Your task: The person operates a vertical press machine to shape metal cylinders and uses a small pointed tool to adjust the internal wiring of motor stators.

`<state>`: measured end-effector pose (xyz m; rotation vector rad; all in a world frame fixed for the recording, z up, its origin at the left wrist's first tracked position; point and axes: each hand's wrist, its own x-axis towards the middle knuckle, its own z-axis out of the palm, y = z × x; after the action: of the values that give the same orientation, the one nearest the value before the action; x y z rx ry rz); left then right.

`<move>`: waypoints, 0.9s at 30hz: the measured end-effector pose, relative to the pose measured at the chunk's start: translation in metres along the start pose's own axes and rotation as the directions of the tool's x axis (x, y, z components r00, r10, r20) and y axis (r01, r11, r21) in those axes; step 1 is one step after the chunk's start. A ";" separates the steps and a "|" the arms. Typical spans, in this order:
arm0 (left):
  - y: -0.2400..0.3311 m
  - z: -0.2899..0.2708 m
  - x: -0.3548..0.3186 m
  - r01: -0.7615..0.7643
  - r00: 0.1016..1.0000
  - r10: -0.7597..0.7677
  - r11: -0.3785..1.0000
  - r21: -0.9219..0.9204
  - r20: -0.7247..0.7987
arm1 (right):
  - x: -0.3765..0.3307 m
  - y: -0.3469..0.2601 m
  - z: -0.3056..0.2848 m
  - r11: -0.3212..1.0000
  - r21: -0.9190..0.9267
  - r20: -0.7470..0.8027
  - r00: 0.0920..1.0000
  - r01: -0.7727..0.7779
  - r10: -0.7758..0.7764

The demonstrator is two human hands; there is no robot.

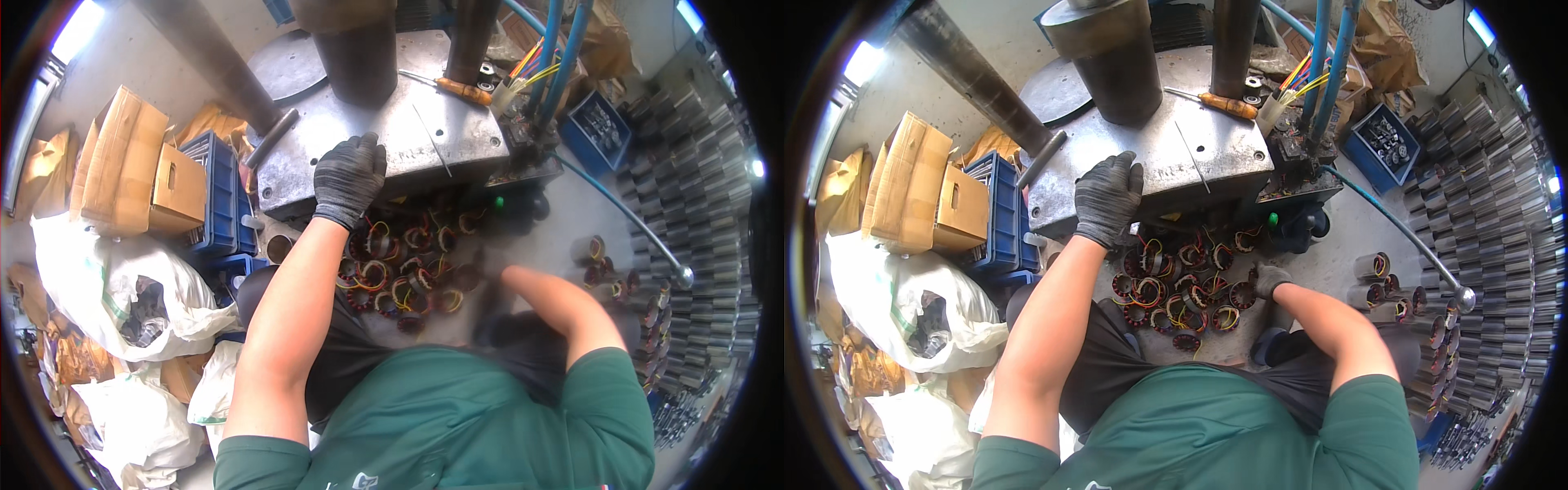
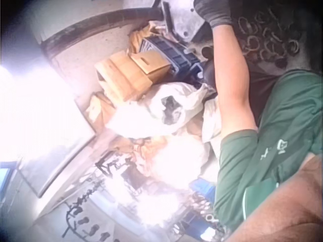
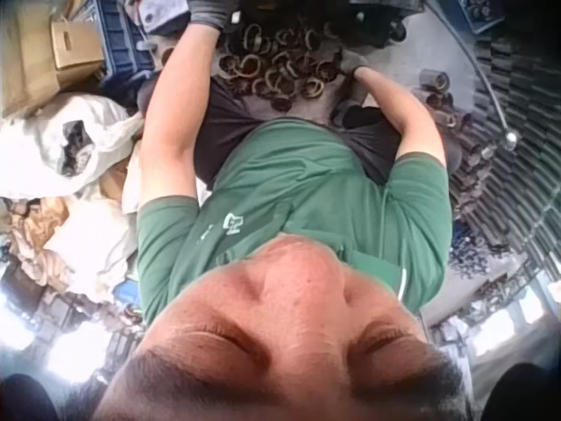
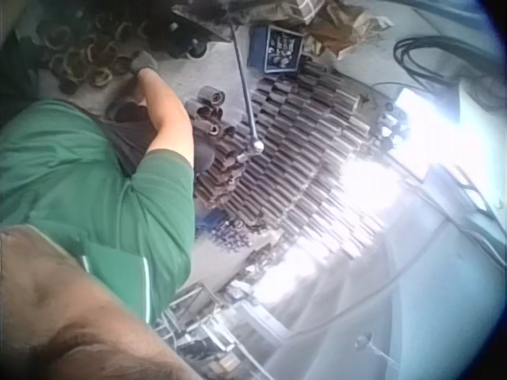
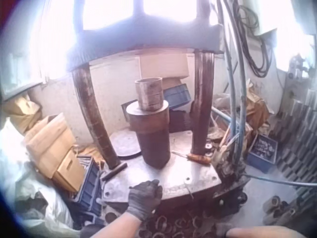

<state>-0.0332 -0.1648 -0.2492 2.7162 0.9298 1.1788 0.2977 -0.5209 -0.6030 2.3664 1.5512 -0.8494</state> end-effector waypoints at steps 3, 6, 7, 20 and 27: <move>-0.020 -0.010 -0.009 -0.003 0.999 0.000 0.996 0.093 0.040 | 0.019 -0.085 -0.057 0.959 0.054 0.086 0.956 0.278 -0.281; -0.067 -0.054 -0.025 0.088 0.992 -0.107 0.970 0.225 0.074 | -0.082 -0.271 -0.256 0.952 0.171 0.121 0.954 0.253 -0.275; -0.061 -0.048 -0.020 0.107 0.986 -0.123 0.984 0.146 0.110 | -0.104 -0.273 -0.281 0.861 0.459 0.101 0.950 0.219 -0.295; 0.037 -0.099 -0.005 0.250 0.967 -0.167 0.480 -0.841 0.192 | -0.153 -0.343 -0.398 0.369 0.395 -0.754 0.527 0.841 -0.393; 0.049 -0.104 0.000 0.209 0.965 -0.263 0.781 -0.588 -0.007 | -0.140 -0.352 -0.394 0.210 0.558 -0.718 0.594 0.803 -0.362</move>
<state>-0.0790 -0.2250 -0.1623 2.0097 0.7267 1.2773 0.0859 -0.2996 -0.1505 2.5833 3.0044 -1.6971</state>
